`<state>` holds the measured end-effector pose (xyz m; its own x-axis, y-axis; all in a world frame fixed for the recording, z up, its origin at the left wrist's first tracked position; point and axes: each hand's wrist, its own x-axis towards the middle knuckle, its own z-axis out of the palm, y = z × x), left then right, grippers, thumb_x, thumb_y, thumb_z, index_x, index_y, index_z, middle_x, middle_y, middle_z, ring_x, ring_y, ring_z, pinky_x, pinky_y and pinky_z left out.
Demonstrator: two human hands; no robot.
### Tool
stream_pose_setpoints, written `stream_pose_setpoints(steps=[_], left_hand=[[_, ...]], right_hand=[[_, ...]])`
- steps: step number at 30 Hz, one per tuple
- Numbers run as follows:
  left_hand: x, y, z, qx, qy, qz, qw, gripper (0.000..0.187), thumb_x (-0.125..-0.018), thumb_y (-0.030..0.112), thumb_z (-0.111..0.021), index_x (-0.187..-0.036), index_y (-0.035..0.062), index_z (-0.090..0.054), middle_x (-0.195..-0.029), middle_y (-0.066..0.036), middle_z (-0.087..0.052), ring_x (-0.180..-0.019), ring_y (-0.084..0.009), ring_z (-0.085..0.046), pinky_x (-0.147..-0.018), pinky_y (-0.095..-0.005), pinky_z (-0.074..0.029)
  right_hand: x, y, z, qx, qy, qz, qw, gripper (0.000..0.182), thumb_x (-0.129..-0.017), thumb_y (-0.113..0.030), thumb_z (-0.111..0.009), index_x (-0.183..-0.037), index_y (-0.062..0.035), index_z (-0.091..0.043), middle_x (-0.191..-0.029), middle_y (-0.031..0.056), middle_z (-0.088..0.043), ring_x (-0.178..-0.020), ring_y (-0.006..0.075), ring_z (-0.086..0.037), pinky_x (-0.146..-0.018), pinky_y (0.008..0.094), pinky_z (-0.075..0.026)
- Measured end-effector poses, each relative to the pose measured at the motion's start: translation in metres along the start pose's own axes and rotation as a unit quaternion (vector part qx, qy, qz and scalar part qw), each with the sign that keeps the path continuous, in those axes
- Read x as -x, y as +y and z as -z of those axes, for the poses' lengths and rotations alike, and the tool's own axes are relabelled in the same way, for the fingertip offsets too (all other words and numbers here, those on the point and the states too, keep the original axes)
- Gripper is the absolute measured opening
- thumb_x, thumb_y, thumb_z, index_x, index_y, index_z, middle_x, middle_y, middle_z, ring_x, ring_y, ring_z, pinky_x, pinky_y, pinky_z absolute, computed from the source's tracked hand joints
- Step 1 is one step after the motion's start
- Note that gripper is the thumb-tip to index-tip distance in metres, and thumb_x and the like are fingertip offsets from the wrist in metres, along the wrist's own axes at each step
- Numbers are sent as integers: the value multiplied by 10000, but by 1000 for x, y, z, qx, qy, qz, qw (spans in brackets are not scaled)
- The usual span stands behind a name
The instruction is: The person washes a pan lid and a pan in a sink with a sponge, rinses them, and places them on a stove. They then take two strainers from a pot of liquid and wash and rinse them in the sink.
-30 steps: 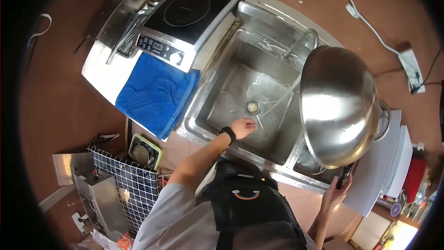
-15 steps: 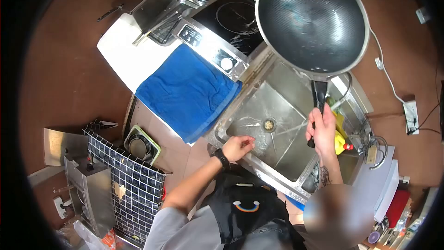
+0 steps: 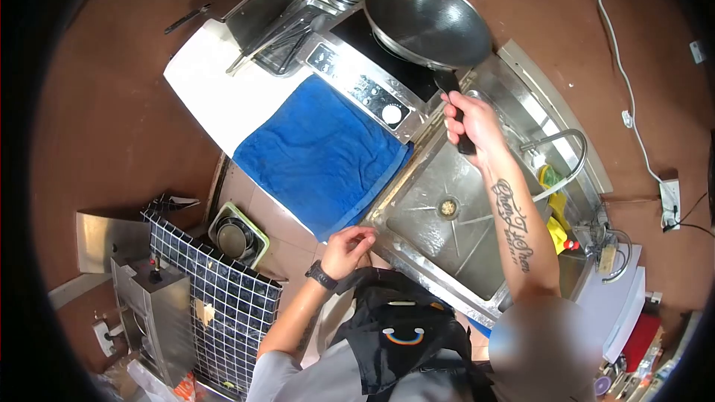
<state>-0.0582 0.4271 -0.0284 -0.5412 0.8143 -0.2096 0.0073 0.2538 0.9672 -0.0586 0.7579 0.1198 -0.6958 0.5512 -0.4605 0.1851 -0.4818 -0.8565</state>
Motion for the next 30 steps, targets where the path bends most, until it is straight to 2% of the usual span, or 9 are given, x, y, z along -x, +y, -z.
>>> stream_pose_setpoints(steps=[4, 9, 15, 20, 22, 23, 25, 28, 30], left_hand=[[4, -8, -2, -4, -3, 34, 999, 235, -923, 156, -673, -1108, 11, -685, -960, -104, -702, -847, -160, -675, -765, -288, -533], [0, -1, -23, -1, -29, 42, 999, 237, -913, 149, -676, -1103, 7, -684, -963, -107, -718, -860, -164, -685, -787, -289, -528], [-17, -8, -67, 50, -102, 70, 991, 196, -945, 69, -632, -1110, -32, -659, -1038, -94, -701, -973, -147, -643, -896, -280, -490], [-23, -7, -102, -7, -183, 113, 977, 223, -944, 84, -641, -1134, -34, -645, -1054, -89, -695, -975, -139, -640, -886, -271, -492], [-27, 2, -125, -26, -196, 136, 971, 221, -946, 69, -633, -1144, -30, -637, -1018, -75, -683, -941, -146, -633, -866, -275, -488], [-27, 8, -139, -21, -193, 148, 970, 219, -942, 71, -637, -1140, -22, -641, -1026, -76, -683, -943, -145, -634, -860, -277, -493], [-26, 16, -162, -91, -189, 152, 966, 247, -930, 88, -654, -1145, -32, -638, -1017, -100, -692, -927, -159, -648, -837, -288, -508], [-21, 26, -199, -168, -194, 168, 952, 287, -919, 118, -674, -1155, -41, -635, -1003, -128, -701, -916, -169, -658, -831, -295, -512], [-16, 25, -221, -179, -227, 150, 945, 285, -915, 128, -680, -1144, -37, -642, -1001, -125, -703, -912, -168, -657, -833, -294, -509]], right_hand=[[-9, -2, -22, -7, 33, -8, 999, 208, -992, -191, -553, -1033, 13, -546, -723, 20, -534, -471, 79, -430, -421, 269, -396], [-6, 24, -14, -119, -20, -29, 992, 331, -1000, -311, -531, -1038, 17, -549, -830, 118, -608, -681, 254, -659, -683, 398, -616], [134, 139, 125, 184, 63, 111, 975, 267, -994, -292, -571, -1067, -45, -644, -784, 45, -670, -682, 122, -636, -643, 281, -507], [267, 274, 344, 270, 458, 46, 845, 173, -906, -164, -625, -1035, -51, -643, -876, 178, -671, -768, 300, -665, -715, 404, -528], [316, 313, 434, 420, 550, -26, 721, 417, -865, -141, -639, -1241, -19, -505, -1165, 233, -570, -1105, 370, -550, -921, 456, -458], [334, 377, 498, 539, 606, -45, 584, 519, -846, -178, -665, -1289, -4, -459, -1208, 272, -529, -1152, 430, -502, -968, 474, -437], [372, 368, 555, 259, 706, -213, 624, 627, -801, -254, -702, -1310, 8, -447, -1314, 304, -480, -1249, 450, -479, -1012, 458, -452], [411, 522, 660, 74, 726, -351, 587, 608, -757, -243, -710, -1266, 25, -514, -1175, 307, -596, -1146, 446, -579, -957, 453, -494], [414, 595, 695, -87, 597, -335, 723, 491, -754, -240, -714, -1123, 66, -609, -1010, 313, -650, -977, 445, -656, -877, 441, -541]])
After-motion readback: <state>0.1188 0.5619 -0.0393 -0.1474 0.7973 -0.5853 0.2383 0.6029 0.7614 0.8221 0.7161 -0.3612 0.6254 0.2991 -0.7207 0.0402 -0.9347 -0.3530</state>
